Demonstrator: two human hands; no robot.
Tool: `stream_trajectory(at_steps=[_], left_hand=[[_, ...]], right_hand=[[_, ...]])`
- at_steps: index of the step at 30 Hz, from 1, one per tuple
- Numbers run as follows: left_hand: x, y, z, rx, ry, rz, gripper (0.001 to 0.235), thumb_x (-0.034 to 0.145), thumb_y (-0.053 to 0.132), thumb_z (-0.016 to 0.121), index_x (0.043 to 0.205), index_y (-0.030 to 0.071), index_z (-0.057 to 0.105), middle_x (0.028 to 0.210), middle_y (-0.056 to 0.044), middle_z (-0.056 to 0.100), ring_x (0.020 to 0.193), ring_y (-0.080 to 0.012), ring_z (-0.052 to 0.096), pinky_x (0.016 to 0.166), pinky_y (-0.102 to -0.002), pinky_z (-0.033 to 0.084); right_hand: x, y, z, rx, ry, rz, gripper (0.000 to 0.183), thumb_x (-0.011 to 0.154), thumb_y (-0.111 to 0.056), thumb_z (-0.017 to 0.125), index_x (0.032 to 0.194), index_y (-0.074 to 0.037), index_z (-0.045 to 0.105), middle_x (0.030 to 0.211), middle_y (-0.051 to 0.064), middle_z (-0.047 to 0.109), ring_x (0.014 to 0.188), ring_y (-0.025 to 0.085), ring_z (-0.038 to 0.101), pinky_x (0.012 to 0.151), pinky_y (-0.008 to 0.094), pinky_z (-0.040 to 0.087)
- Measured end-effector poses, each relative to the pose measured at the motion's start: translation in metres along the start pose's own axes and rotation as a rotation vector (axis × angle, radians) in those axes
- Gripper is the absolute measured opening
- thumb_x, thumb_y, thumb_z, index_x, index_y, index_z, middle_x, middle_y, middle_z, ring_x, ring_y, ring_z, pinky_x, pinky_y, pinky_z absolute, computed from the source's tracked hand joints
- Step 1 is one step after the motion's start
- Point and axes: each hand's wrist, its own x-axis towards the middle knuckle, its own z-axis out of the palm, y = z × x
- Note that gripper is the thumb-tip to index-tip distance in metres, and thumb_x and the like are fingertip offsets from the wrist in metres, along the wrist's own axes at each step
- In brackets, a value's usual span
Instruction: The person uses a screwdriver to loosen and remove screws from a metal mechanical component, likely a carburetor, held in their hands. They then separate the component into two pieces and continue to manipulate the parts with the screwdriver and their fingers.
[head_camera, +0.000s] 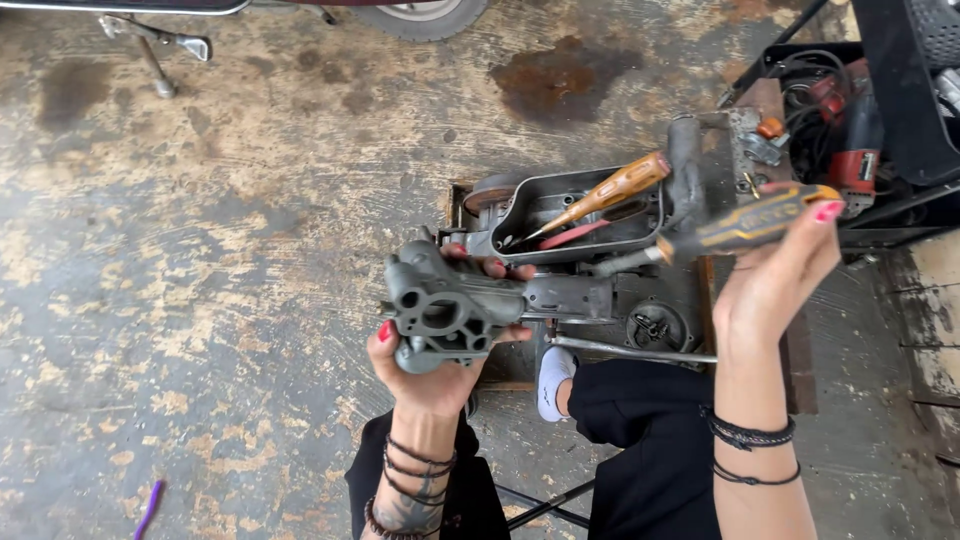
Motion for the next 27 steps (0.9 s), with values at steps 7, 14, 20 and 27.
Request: stream_trajectory(at_steps=[7, 14, 20, 27], left_hand=[[-0.001, 0.003, -0.003, -0.095, 0.016, 0.002, 0.077, 0.084, 0.037, 0.077, 0.146, 0.006, 0.044, 0.142, -0.026, 0.048, 0.148, -0.0554, 0.033, 0.099, -0.067, 0.055], [-0.004, 0.005, -0.005, -0.113, 0.022, 0.010, 0.078, 0.084, 0.036, 0.076, 0.147, 0.005, 0.043, 0.142, -0.028, 0.047, 0.148, -0.0570, 0.032, 0.098, -0.069, 0.055], [-0.004, 0.006, -0.001, -0.127, 0.028, 0.021, 0.075, 0.084, 0.038, 0.076, 0.145, 0.005, 0.046, 0.140, -0.027, 0.048, 0.147, -0.0571, 0.034, 0.094, -0.066, 0.058], [0.001, 0.008, 0.008, -0.174, 0.016, -0.004, 0.080, 0.085, 0.039, 0.073, 0.148, 0.001, 0.041, 0.144, -0.033, 0.046, 0.140, -0.0588, 0.040, 0.090, -0.067, 0.059]], right_hand=[[-0.014, 0.008, 0.017, -0.410, -0.556, -0.379, 0.042, 0.115, -0.033, 0.046, 0.120, 0.007, 0.057, 0.109, 0.019, 0.063, 0.098, 0.031, 0.070, 0.074, 0.036, 0.066], [-0.025, 0.001, 0.029, -0.520, -0.645, -0.275, 0.024, 0.108, -0.017, 0.060, 0.123, 0.001, 0.060, 0.106, 0.016, 0.060, 0.089, 0.023, 0.072, 0.079, 0.033, 0.068], [-0.019, 0.003, 0.027, -0.288, -0.472, -0.252, 0.033, 0.110, -0.032, 0.054, 0.124, -0.002, 0.057, 0.119, 0.022, 0.061, 0.107, 0.036, 0.071, 0.080, 0.044, 0.070], [0.010, 0.004, 0.010, 0.287, -0.052, 0.401, 0.061, 0.079, -0.053, 0.072, 0.118, -0.005, 0.065, 0.098, 0.010, 0.072, 0.073, 0.022, 0.071, 0.070, 0.032, 0.067]])
